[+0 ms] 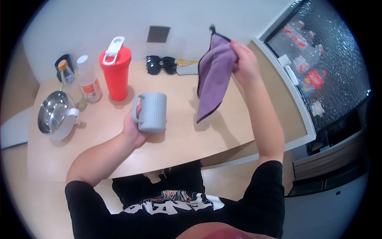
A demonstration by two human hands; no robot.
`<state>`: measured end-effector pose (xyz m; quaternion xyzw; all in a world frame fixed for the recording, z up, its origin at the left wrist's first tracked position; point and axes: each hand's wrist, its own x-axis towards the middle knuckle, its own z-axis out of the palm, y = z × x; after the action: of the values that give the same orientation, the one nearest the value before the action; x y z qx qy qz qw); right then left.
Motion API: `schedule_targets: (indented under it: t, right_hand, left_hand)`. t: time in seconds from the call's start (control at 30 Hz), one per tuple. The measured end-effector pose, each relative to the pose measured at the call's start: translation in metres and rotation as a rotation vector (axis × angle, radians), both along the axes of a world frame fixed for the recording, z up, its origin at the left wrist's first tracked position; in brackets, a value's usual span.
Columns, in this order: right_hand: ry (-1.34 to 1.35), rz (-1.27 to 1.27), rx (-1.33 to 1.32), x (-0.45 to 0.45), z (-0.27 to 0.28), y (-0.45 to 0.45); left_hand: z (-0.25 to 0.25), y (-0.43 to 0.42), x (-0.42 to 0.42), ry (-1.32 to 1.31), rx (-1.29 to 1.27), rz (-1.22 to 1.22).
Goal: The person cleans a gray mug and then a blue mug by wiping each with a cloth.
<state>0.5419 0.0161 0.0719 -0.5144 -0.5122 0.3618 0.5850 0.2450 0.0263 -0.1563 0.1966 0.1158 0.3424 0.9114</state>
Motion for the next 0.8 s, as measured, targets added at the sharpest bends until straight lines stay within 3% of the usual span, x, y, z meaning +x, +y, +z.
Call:
schedule_targets:
  t: [0.07, 0.13, 0.23, 0.3, 0.4, 0.43, 0.47, 0.53, 0.6, 0.7, 0.77, 0.8]
  right_hand:
    - [0.136, 0.22, 0.112, -0.027, -0.011, -0.022]
    - [0.165, 0.664, 0.165, -0.063, -0.049, -0.039]
    - [-0.62, 0.543, 0.234, -0.119, -0.137, -0.04]
    - [-0.563, 0.406, 0.386, -0.133, -0.174, -0.037]
    - [0.14, 0.23, 0.191, -0.161, -0.196, -0.039]
    - [0.249, 0.222, 0.045, -0.164, -0.194, -0.043]
    - [0.356, 0.211, -0.098, -0.167, -0.188, -0.047]
    - [0.405, 0.266, -0.127, -0.163, -0.196, -0.041]
    - [0.221, 0.278, 0.004, -0.16, -0.202, -0.039]
    - [-0.015, 0.382, 0.174, -0.155, -0.198, -0.035]
    - [-0.091, 0.466, 0.201, -0.154, -0.191, -0.033]
    - [-0.096, 0.497, 0.178, -0.155, -0.188, -0.032]
  left_hand:
    - [-0.005, 0.002, 0.001, -0.033, -0.038, 0.046]
    - [-0.009, 0.004, 0.001, -0.064, 0.009, 0.115]
    - [-0.015, -0.001, 0.002, -0.242, 0.105, 0.153]
    - [-0.013, -0.002, 0.004, -0.172, 0.105, 0.168]
    - [-0.02, 0.004, 0.004, -0.114, 0.285, 0.174]
    - [-0.017, 0.003, 0.001, -0.19, 0.354, 0.197]
    - [-0.016, -0.001, 0.005, -0.06, 0.398, 0.314]
    - [-0.01, -0.011, 0.006, 0.106, 0.635, 0.504]
    - [0.001, -0.021, 0.008, 0.219, 0.771, 0.638]
    - [0.0, -0.019, 0.006, -0.012, 0.469, 0.448]
    - [-0.003, -0.01, 0.001, -0.296, -0.052, 0.148]
    - [-0.007, -0.004, -0.003, -0.371, 0.017, 0.069]
